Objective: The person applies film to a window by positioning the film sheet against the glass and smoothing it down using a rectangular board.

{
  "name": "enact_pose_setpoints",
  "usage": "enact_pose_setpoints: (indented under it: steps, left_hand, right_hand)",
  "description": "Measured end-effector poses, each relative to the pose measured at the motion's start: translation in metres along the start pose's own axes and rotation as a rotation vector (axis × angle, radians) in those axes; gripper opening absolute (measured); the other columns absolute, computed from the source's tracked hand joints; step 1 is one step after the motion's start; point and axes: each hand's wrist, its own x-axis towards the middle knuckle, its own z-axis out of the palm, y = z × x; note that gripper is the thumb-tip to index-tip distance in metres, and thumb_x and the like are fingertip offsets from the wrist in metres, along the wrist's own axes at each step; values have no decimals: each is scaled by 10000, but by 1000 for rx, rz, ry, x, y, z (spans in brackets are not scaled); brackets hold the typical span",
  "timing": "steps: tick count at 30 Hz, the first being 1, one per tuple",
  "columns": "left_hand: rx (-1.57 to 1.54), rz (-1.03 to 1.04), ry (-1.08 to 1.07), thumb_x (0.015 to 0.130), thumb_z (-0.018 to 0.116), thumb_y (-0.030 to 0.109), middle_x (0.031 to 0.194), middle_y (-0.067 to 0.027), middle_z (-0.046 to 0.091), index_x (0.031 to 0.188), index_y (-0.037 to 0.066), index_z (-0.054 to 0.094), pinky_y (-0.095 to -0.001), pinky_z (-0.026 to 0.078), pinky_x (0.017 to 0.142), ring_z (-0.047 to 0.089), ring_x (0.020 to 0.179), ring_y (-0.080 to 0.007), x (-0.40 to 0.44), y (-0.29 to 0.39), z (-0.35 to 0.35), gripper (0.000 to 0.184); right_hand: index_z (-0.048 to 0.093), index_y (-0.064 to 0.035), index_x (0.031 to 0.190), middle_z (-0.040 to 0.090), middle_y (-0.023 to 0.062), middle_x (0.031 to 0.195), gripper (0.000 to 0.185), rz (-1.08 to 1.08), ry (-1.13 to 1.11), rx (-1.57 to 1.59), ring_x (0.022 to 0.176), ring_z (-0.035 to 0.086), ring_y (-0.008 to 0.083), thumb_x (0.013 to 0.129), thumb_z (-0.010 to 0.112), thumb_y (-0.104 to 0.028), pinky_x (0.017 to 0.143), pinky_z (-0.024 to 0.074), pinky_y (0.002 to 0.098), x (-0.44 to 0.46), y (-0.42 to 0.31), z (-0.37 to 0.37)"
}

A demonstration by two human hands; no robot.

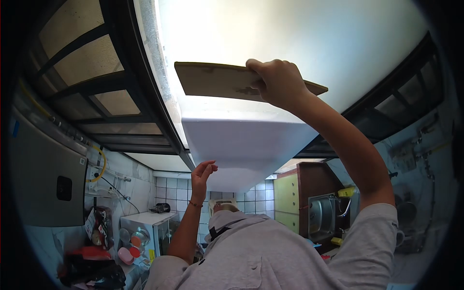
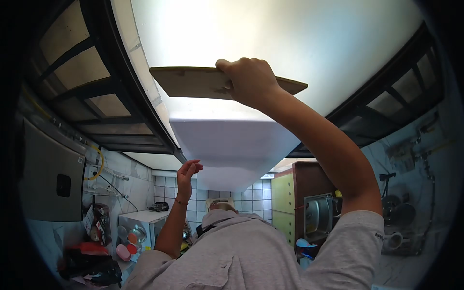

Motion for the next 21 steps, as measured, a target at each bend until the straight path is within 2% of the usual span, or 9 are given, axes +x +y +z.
enact_pose_setpoints:
  steps: [2, 3, 5, 10, 11, 13, 14, 17, 21]
  left_hand:
    - [9, 12, -13, 988, 601, 224, 956, -60, 697, 1133, 33, 683, -301, 489, 900, 646, 935, -147, 3, 10, 1, 253]
    - [19, 20, -12, 989, 601, 217, 959, -61, 696, 1133, 32, 682, -303, 488, 908, 645, 941, -148, 5, 13, 1, 249]
    - [36, 22, -4, 988, 600, 206, 964, -62, 695, 1134, 31, 681, -302, 487, 916, 641, 952, -148, 6, 14, -2, 242]
    - [90, 63, 16, 988, 588, 177, 1042, -79, 682, 1159, 21, 664, -303, 478, 943, 629, 1011, -165, 20, 17, 2, 243]
    - [134, 104, 84, 987, 582, 163, 1097, -91, 663, 1184, 17, 644, -309, 472, 959, 617, 1048, -175, 27, 14, 2, 254]
    - [219, 185, 231, 986, 569, 135, 1208, -116, 624, 1236, 7, 605, -323, 459, 990, 591, 1121, -196, 45, 1, -10, 284]
    - [247, 182, 275, 991, 530, 101, 1335, -143, 540, 1304, 2, 535, -338, 429, 1039, 538, 1212, -217, 54, 3, -19, 328]
    - [289, 261, 391, 996, 492, 72, 1366, -153, 507, 1327, 6, 504, -336, 414, 1059, 510, 1246, -213, 103, -19, -59, 338]
    - [111, 202, 272, 1045, 454, 150, 1269, -102, 582, 1308, 35, 530, -326, 432, 1032, 563, 1158, -188, 151, -31, -88, 297]
  right_hand:
    - [639, -114, 1029, 695, 121, 712, 223, -25, -4, -66, 683, 710, 304, 811, 683, -108, 636, 566, 405, -3, -3, -15]
    - [641, -120, 1037, 695, 111, 707, 230, -11, 24, -138, 688, 716, 289, 815, 698, -129, 634, 568, 390, -4, 0, -30]
    - [646, -127, 1056, 699, 105, 711, 243, -25, 88, -62, 691, 720, 278, 823, 704, -168, 627, 569, 383, -3, 14, -53]
    - [648, -114, 1031, 691, 111, 699, 230, -13, 103, -69, 668, 714, 280, 804, 687, -132, 598, 562, 377, -7, 6, -17]
    - [640, -96, 982, 681, 119, 683, 177, 2, 63, -87, 651, 706, 294, 807, 669, -110, 583, 555, 392, -9, 3, -6]
    - [609, -103, 1002, 686, 113, 718, 210, 51, -36, -3, 690, 702, 304, 812, 699, -99, 641, 546, 422, -16, -4, 6]
    - [602, -101, 999, 682, 117, 713, 209, 54, -38, 31, 689, 698, 312, 813, 699, -93, 631, 540, 428, -16, -3, 11]
    - [610, -101, 1006, 687, 117, 724, 189, 8, 46, -2, 699, 704, 309, 826, 663, -118, 626, 550, 426, -19, 8, -10]
    - [616, -113, 1048, 701, 102, 771, 282, -59, 181, -54, 723, 707, 288, 797, 741, -138, 675, 551, 407, -18, 23, -66]
